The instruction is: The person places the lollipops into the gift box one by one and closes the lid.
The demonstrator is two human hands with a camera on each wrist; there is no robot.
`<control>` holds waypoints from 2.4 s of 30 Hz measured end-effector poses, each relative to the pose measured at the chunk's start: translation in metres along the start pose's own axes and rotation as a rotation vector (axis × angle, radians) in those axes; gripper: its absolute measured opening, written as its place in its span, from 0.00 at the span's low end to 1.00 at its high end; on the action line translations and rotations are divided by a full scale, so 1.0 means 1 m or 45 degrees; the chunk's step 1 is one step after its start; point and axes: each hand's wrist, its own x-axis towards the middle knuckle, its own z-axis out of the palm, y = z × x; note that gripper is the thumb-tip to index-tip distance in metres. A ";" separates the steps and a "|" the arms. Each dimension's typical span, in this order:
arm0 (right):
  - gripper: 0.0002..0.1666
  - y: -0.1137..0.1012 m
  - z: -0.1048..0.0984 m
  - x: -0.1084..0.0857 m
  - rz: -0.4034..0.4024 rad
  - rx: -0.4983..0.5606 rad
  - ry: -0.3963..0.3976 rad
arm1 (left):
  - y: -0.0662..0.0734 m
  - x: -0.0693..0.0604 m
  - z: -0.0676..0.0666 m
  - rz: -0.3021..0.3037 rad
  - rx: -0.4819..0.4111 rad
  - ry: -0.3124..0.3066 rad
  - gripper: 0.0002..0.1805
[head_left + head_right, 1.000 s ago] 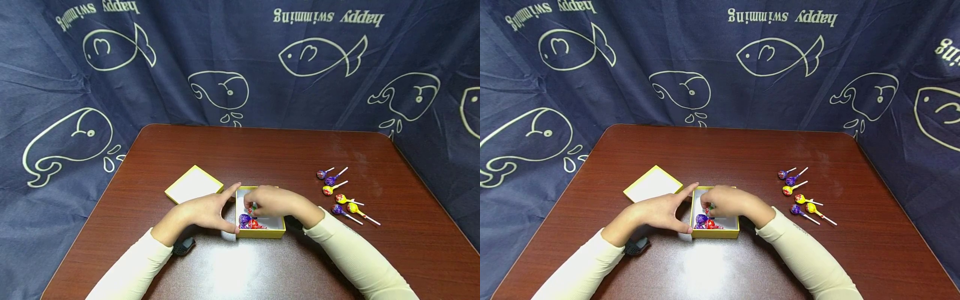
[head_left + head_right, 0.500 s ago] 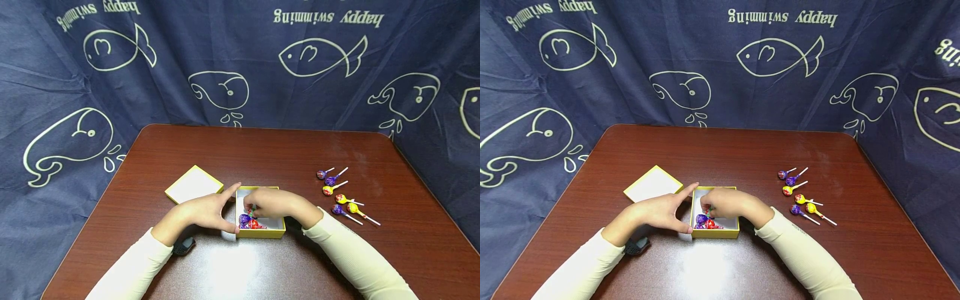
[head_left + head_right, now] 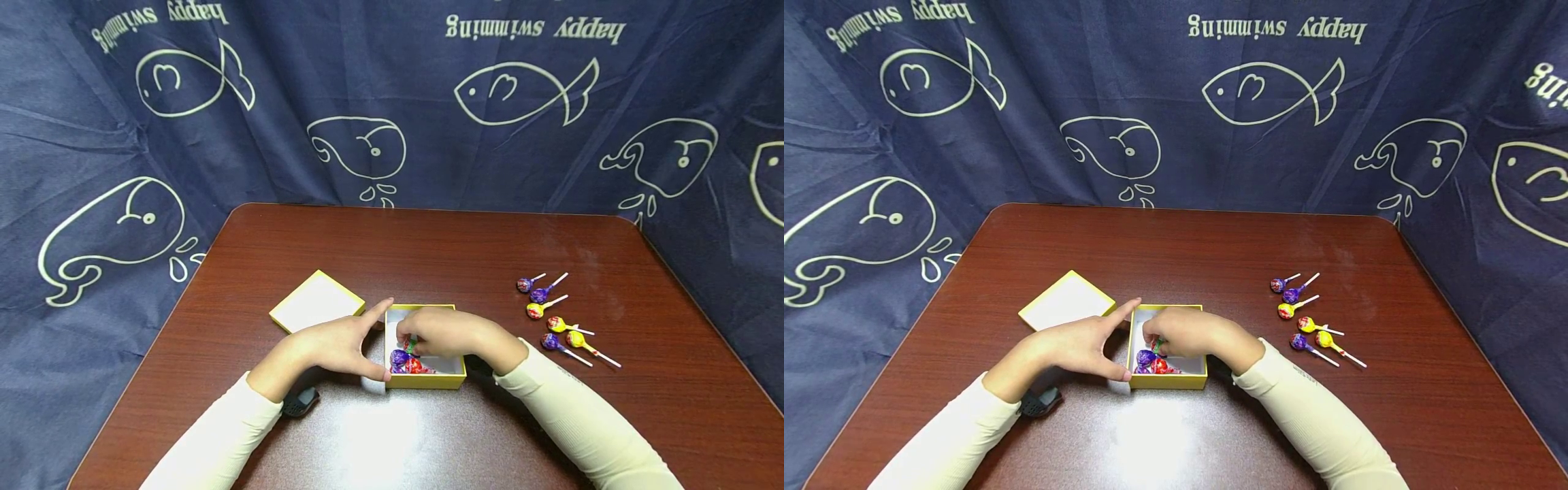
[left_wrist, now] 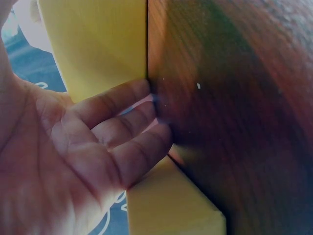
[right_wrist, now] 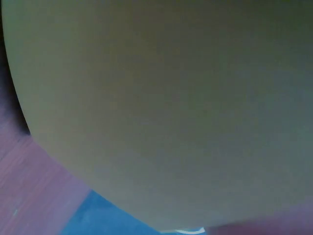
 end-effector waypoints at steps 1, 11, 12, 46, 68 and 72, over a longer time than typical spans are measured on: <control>0.11 0.000 -0.001 -0.001 -0.001 0.009 0.005 | 0.000 0.000 0.000 0.000 0.001 -0.001 0.66; 0.13 -0.002 -0.015 -0.020 -0.003 0.087 0.121 | 0.000 0.001 0.001 -0.012 0.005 -0.007 0.67; 0.13 -0.002 -0.017 -0.022 -0.019 0.091 0.148 | 0.000 0.001 0.001 -0.013 0.009 -0.006 0.67; 0.14 0.094 -0.018 -0.147 0.418 -0.138 0.549 | -0.001 0.000 0.002 -0.032 0.012 -0.001 0.68; 0.10 0.106 -0.007 -0.159 0.537 -0.088 0.456 | -0.001 0.001 0.002 -0.012 0.030 0.016 0.68; 0.10 0.107 -0.005 -0.159 0.514 -0.102 0.465 | -0.002 0.001 0.002 -0.014 0.033 0.016 0.68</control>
